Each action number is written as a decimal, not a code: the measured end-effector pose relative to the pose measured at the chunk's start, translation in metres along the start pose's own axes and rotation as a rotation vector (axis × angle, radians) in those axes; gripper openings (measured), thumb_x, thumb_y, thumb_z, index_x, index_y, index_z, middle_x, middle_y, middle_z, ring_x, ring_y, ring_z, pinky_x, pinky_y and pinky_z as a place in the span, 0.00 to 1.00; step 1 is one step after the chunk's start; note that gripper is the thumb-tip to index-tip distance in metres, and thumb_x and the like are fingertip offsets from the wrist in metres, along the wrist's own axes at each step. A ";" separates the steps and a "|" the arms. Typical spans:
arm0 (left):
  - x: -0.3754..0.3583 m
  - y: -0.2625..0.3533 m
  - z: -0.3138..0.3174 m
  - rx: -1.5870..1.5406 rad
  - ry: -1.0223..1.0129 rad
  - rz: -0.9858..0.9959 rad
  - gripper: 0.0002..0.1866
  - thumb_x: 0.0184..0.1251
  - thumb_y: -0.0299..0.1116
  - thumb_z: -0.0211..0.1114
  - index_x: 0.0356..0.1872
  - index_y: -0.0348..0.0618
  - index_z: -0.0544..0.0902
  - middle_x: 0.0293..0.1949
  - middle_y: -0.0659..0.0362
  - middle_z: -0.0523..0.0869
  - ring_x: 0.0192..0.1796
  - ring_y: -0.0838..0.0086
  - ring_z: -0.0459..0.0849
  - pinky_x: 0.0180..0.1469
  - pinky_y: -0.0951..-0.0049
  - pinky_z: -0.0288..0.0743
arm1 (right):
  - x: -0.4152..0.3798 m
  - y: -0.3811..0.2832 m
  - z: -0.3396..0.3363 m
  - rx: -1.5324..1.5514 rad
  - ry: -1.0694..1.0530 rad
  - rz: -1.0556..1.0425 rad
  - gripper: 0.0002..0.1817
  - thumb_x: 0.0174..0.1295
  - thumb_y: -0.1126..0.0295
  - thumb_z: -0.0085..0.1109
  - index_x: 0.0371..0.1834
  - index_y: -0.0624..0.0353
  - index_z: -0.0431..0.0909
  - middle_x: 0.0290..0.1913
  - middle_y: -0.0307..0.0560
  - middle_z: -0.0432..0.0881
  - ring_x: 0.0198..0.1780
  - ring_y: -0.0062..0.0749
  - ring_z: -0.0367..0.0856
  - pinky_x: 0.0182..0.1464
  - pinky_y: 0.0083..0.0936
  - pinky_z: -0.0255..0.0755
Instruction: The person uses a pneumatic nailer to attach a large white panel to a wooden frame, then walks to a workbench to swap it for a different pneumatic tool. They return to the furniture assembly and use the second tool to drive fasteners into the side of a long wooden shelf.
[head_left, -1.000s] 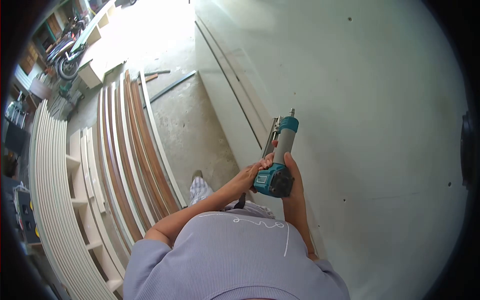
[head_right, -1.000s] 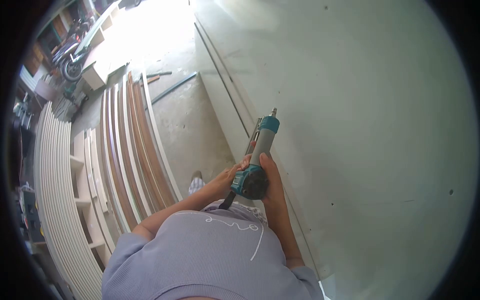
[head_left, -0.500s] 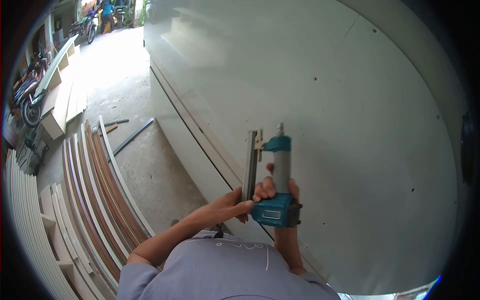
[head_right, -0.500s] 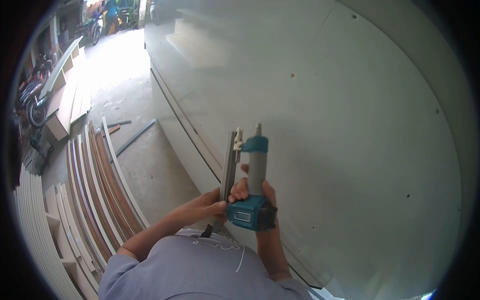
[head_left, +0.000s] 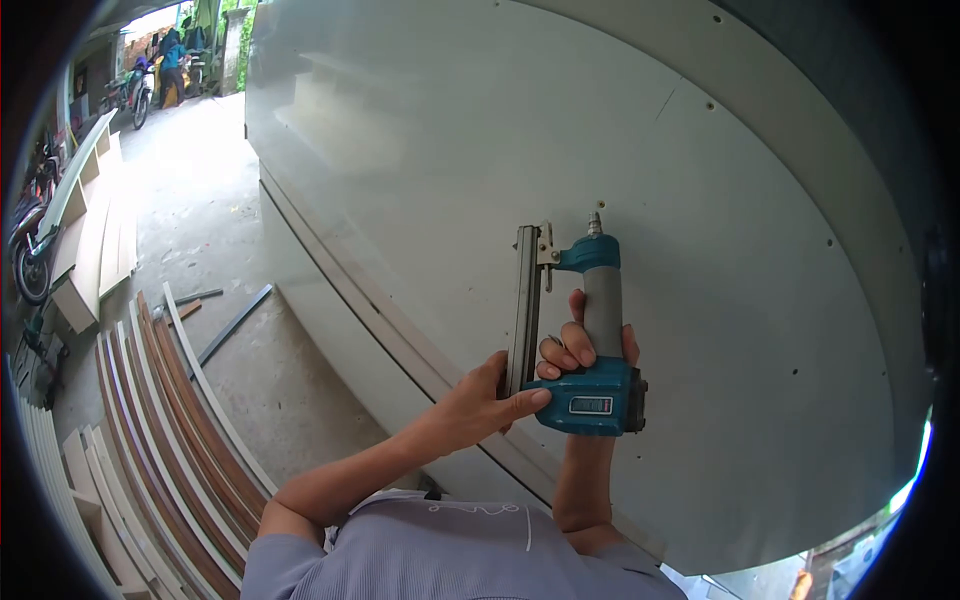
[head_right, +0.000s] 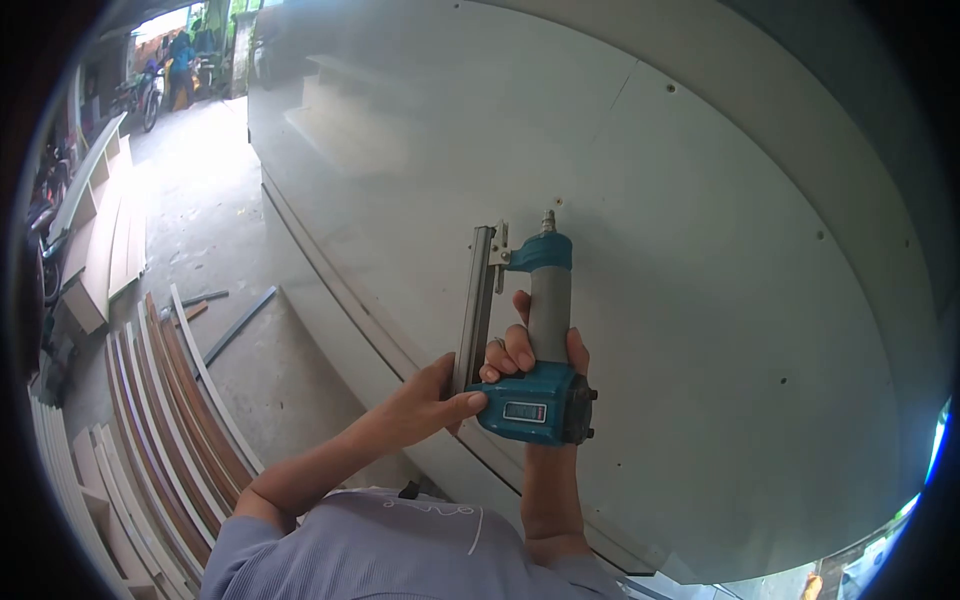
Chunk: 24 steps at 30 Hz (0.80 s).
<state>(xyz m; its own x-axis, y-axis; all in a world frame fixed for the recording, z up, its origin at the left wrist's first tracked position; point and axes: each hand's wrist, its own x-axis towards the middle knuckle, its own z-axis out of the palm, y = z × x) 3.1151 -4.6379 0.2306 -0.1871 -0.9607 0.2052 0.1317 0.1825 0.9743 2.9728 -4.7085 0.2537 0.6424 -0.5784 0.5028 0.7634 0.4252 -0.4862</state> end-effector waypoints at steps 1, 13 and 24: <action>0.001 -0.002 0.000 0.000 -0.011 0.014 0.35 0.52 0.61 0.63 0.36 0.31 0.68 0.18 0.59 0.73 0.21 0.79 0.75 0.21 0.80 0.69 | -0.001 0.000 0.001 -0.003 0.015 0.000 0.33 0.64 0.49 0.42 0.63 0.63 0.54 0.27 0.43 0.70 0.35 0.31 0.69 0.42 0.34 0.70; -0.002 -0.006 0.006 0.062 -0.047 -0.097 0.34 0.57 0.57 0.61 0.41 0.28 0.68 0.20 0.58 0.74 0.24 0.78 0.76 0.25 0.79 0.71 | -0.014 -0.003 -0.008 -0.007 0.015 0.023 0.32 0.65 0.49 0.41 0.64 0.63 0.54 0.27 0.43 0.70 0.35 0.31 0.68 0.43 0.34 0.68; -0.006 -0.009 0.018 0.042 0.032 -0.104 0.36 0.55 0.60 0.60 0.39 0.27 0.67 0.19 0.58 0.74 0.23 0.77 0.76 0.22 0.78 0.70 | -0.014 -0.014 -0.016 0.056 0.002 0.144 0.32 0.64 0.51 0.42 0.65 0.59 0.53 0.29 0.43 0.71 0.36 0.31 0.68 0.46 0.34 0.69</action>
<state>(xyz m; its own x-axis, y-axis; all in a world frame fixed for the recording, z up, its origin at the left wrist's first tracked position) 3.0971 -4.6305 0.2219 -0.1663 -0.9810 0.1003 0.0720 0.0893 0.9934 2.9519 -4.7174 0.2424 0.7457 -0.5098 0.4291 0.6657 0.5425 -0.5124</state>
